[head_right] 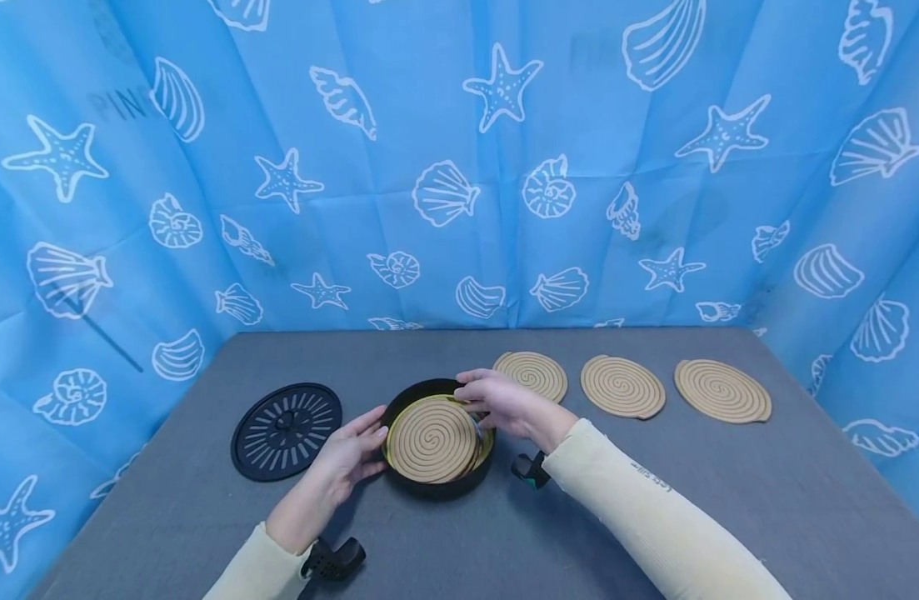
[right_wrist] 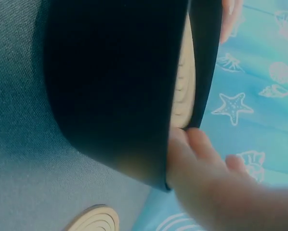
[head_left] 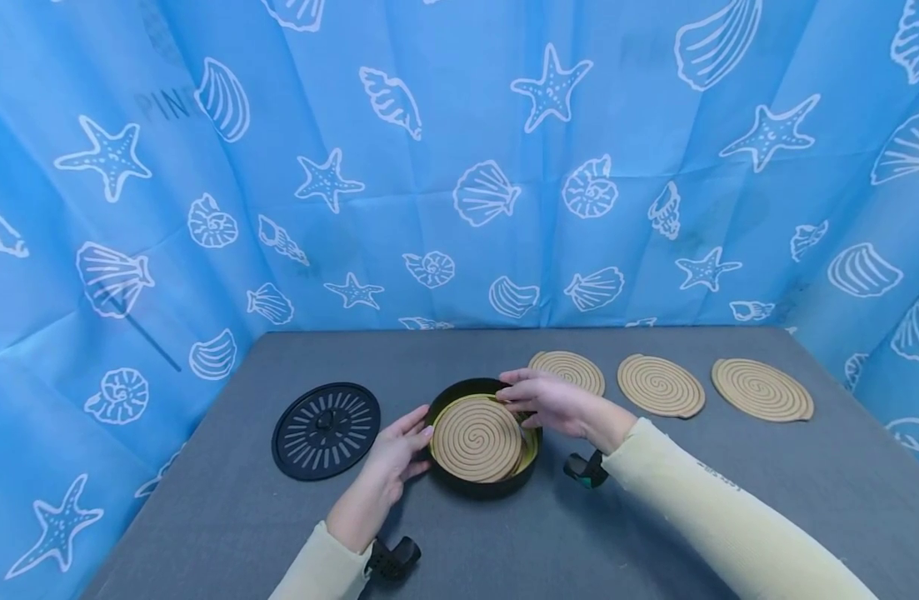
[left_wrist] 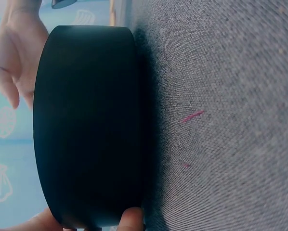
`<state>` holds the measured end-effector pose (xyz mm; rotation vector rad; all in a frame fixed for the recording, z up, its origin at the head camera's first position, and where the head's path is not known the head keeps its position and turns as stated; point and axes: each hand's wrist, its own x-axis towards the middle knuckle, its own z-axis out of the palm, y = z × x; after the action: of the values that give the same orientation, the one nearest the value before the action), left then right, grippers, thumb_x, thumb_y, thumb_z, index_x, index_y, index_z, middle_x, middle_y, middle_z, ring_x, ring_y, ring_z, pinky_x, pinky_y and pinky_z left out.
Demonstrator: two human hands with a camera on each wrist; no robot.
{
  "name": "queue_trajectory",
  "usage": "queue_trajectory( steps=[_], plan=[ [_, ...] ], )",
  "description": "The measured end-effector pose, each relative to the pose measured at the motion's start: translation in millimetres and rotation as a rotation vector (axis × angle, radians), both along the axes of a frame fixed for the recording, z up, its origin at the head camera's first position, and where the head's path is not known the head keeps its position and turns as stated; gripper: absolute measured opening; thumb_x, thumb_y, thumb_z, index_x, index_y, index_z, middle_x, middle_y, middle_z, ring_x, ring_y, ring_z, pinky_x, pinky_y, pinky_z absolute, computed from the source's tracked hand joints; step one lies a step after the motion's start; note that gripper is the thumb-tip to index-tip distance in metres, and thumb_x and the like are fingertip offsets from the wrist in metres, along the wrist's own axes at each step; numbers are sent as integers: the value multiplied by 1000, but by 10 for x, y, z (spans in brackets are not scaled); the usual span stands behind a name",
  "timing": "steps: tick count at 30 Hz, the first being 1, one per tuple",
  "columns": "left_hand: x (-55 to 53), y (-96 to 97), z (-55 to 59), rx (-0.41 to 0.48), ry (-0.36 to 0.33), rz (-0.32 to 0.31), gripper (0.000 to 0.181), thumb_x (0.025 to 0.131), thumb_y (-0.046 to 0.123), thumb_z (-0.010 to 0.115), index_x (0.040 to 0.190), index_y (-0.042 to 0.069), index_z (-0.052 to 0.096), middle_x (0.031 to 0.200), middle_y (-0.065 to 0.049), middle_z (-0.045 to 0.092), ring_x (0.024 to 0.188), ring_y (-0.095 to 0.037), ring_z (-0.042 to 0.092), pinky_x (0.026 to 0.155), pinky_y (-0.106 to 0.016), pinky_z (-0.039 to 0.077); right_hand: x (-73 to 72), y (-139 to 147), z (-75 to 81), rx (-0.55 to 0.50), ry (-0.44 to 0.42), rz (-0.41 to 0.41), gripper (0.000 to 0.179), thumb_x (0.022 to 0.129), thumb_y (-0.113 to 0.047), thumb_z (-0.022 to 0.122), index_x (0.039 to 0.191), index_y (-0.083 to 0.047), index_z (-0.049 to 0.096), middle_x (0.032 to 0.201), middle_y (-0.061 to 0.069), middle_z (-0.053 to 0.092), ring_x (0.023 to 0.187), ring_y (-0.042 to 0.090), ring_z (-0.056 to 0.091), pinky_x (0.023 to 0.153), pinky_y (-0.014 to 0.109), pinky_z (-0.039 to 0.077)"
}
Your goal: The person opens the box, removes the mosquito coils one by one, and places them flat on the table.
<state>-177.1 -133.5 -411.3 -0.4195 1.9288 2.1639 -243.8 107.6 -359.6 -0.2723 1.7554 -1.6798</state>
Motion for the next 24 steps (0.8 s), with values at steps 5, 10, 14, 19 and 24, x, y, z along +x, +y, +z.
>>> queue_trajectory(
  steps=[5,10,14,19,24],
  plan=[
    [1,-15,10,7,-5,-9,46,102,9,48,147,7,41,151,-19,37,134,-38,40,97,-53,43,16,-69,-39,-34,33,-88,56,99,-7,49,146,10,24,146,30,35,132,39,36,109,55,28],
    [-1,-23,14,7,-12,-16,46,101,11,48,147,8,41,151,-18,37,133,-38,40,96,-51,43,1,-129,-71,-2,34,-153,49,98,-3,51,142,11,35,138,27,47,119,30,49,102,46,37],
    [-1,-13,5,1,-11,-6,46,101,10,49,146,7,42,150,-18,38,133,-37,41,95,-51,44,-19,-161,-75,64,61,-163,45,97,-6,54,138,9,42,133,23,55,108,22,55,89,37,41],
    [-11,13,-7,-16,-8,21,45,101,8,51,145,5,44,148,-18,42,131,-35,45,91,-47,47,-11,-213,-103,88,106,-199,41,96,-4,55,135,6,47,131,20,58,104,19,56,79,34,40],
    [-17,16,-5,-18,-14,25,45,101,8,51,145,5,44,148,-18,41,131,-35,44,91,-48,46,29,-245,-155,-13,78,-232,44,95,4,52,138,7,42,131,22,55,111,21,54,96,42,40]
  ],
)
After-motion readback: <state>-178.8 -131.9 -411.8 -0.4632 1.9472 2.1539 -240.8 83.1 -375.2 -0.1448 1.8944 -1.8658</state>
